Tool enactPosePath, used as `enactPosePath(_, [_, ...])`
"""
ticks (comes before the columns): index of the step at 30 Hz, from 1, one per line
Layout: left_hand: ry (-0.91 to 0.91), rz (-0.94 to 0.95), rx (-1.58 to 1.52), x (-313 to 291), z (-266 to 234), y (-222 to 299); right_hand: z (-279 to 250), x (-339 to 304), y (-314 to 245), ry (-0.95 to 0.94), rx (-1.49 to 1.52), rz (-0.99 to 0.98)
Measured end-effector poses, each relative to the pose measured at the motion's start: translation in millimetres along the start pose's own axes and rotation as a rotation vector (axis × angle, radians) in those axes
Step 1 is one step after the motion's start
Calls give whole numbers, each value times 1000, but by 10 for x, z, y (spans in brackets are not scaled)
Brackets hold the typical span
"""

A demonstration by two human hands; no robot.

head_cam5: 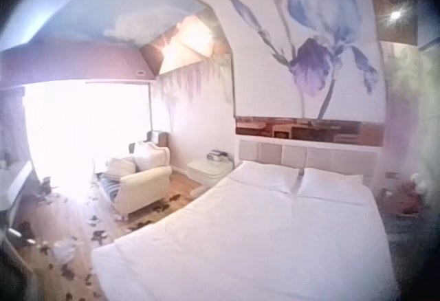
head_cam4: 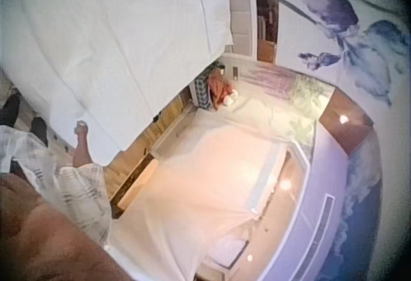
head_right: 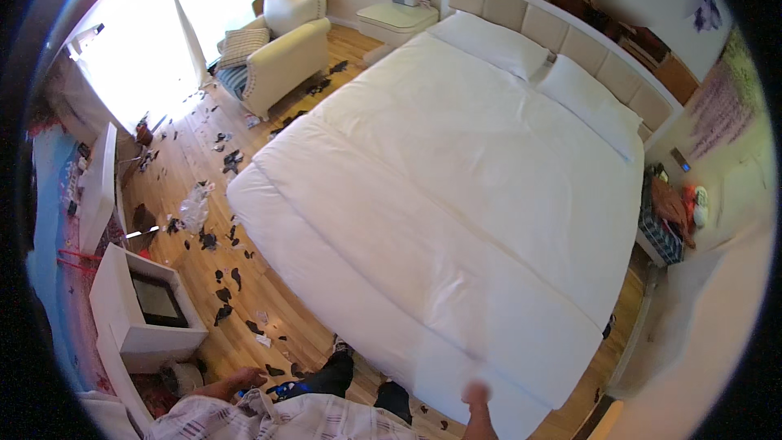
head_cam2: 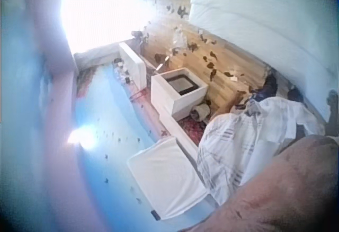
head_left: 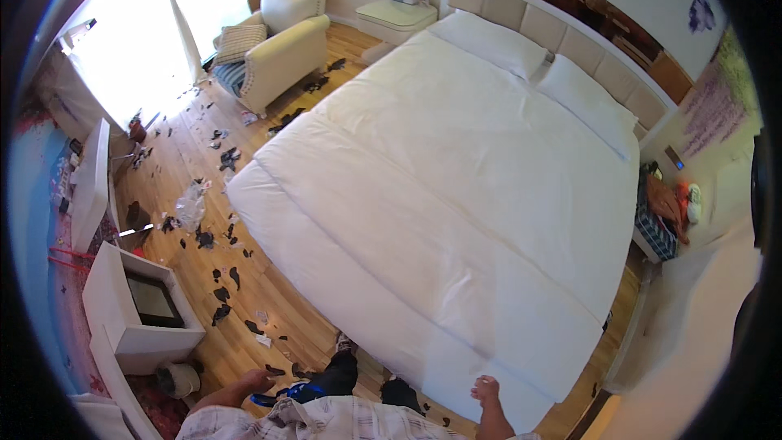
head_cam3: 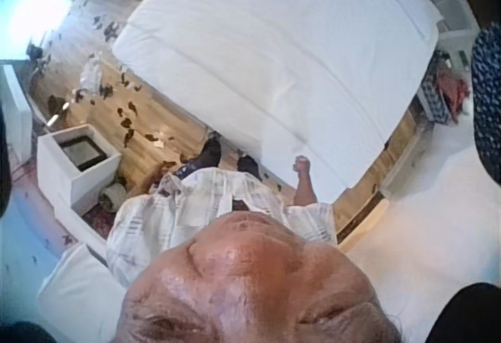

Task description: The person places a pillow on the bed, smooths the fitted sheet, and adjusts the duvet cover by hand. The person then wipes a white bedside table with a green cloth.

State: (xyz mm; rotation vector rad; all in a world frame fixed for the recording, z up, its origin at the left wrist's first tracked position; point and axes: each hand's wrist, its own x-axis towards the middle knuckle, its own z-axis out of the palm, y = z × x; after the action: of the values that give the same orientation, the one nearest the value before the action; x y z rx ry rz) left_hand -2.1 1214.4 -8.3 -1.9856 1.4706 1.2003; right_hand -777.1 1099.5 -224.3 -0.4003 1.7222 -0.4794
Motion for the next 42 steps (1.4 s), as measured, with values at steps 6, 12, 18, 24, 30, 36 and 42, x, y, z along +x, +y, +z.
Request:
enactPosePath(6, [439, -81, -300, -17, -383, -578, 489, 874, -598, -47, -655, -668])
enactPosePath(12, [91, -48, -583, 373, -283, -1249, 2138, 792, -1201, -198, -381, -484])
enactPosePath(18, [146, -172, -778, 432, -342, -2279, 4038, 233, -1632, -340, -651, -363])
enactPosePath(24, [379, -334, -1516, 679, -917, -3057, 5479, -17, -2329, -481, -834, -444])
enactPosePath(30, [530, -296, -1331, 838, -944, -3891, 6490, 50, -2794, -552, -869, -445])
enactPosePath(36, [224, -374, -1813, 837, -1069, -4155, 7043, 406, -3119, -504, -1049, -356])
enactPosePath(42, [285, -480, -1582, 815, -1710, -4111, 8793, -439, -4522, -394, -891, -159])
